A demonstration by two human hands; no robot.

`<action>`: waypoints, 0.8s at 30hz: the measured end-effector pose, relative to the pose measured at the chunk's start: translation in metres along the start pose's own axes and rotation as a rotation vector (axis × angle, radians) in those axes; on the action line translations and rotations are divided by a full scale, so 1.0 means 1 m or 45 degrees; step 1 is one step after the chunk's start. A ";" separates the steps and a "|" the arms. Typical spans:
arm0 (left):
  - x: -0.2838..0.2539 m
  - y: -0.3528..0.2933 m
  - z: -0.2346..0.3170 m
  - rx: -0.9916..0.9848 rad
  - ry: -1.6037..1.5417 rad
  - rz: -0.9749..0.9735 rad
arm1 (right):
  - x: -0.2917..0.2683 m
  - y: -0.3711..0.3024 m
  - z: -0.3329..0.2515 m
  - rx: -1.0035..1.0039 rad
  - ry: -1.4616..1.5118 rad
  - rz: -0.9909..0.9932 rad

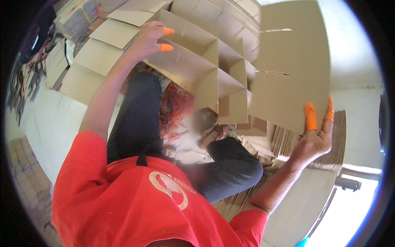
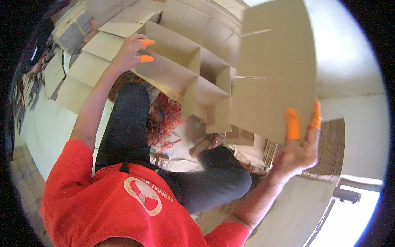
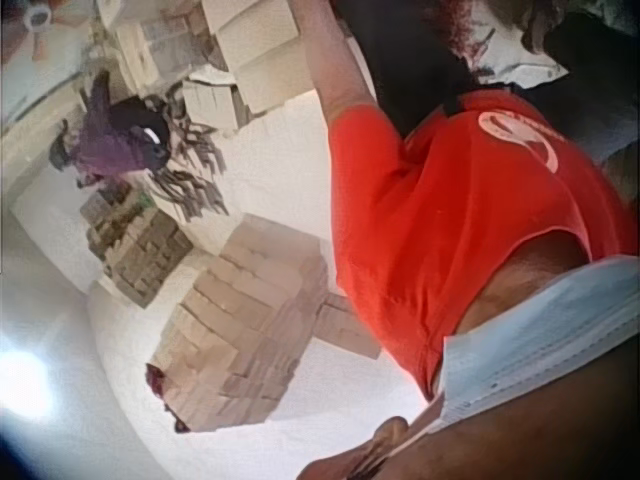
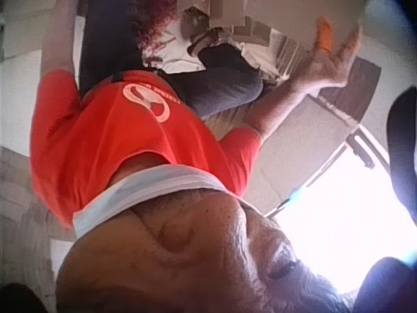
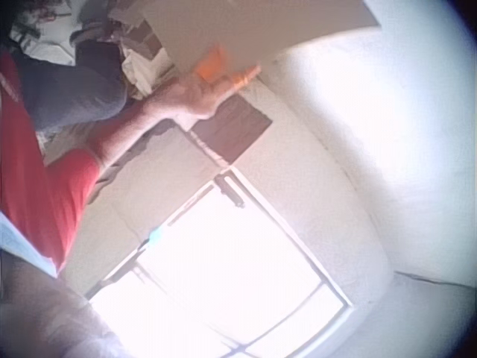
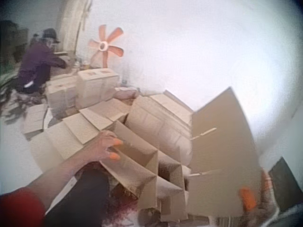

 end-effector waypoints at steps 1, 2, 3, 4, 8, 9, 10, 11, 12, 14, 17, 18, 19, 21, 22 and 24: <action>-0.001 -0.003 -0.002 -0.034 0.034 -0.006 | 0.017 -0.001 -0.009 -0.036 0.074 -0.049; 0.000 -0.005 -0.004 -0.067 0.068 -0.014 | 0.036 -0.002 -0.019 -0.040 0.040 -0.107; -0.003 -0.007 -0.007 -0.102 0.103 -0.026 | 0.059 -0.002 -0.029 -0.043 0.006 -0.165; -0.002 -0.005 -0.005 -0.131 0.058 -0.096 | 0.076 -0.004 -0.036 -0.039 -0.040 -0.218; 0.011 -0.008 -0.012 -0.148 -0.226 -0.180 | 0.131 -0.003 -0.042 -0.117 0.115 -0.289; 0.014 -0.008 -0.012 -0.126 -0.325 -0.156 | 0.140 -0.003 -0.040 -0.095 0.135 -0.298; 0.016 -0.009 -0.014 -0.110 -0.344 -0.143 | 0.148 -0.003 -0.039 -0.071 0.154 -0.306; 0.018 -0.009 -0.016 -0.093 -0.364 -0.129 | 0.155 -0.003 -0.038 -0.053 0.173 -0.319; 0.018 -0.009 -0.015 -0.076 -0.382 -0.118 | 0.161 -0.003 -0.037 -0.032 0.193 -0.331; 0.018 -0.008 -0.015 -0.067 -0.366 -0.130 | 0.170 -0.004 -0.039 0.019 0.169 -0.362; 0.017 -0.008 -0.013 -0.088 -0.349 -0.136 | 0.179 -0.004 -0.043 0.065 0.086 -0.381; 0.017 -0.008 -0.013 -0.099 -0.345 -0.134 | 0.180 -0.003 -0.044 0.050 0.088 -0.361; 0.017 -0.007 -0.013 -0.111 -0.358 -0.140 | 0.180 -0.003 -0.044 0.036 0.090 -0.341; 0.017 -0.005 -0.013 -0.135 -0.384 -0.152 | 0.180 -0.003 -0.043 -0.011 0.130 -0.300; 0.017 -0.004 -0.013 -0.141 -0.382 -0.154 | 0.179 -0.003 -0.043 -0.035 0.151 -0.279; 0.017 -0.003 -0.014 -0.156 -0.374 -0.161 | 0.186 -0.006 -0.050 -0.122 0.008 -0.283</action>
Point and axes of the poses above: each hand's wrist, its own y-axis towards the middle knuckle, its own x-axis out of the palm, z = x × y, the point moved 5 cm from there along y, towards the middle knuckle, and after that the axes turned 7 degrees about -z, right-handed, at the moved point
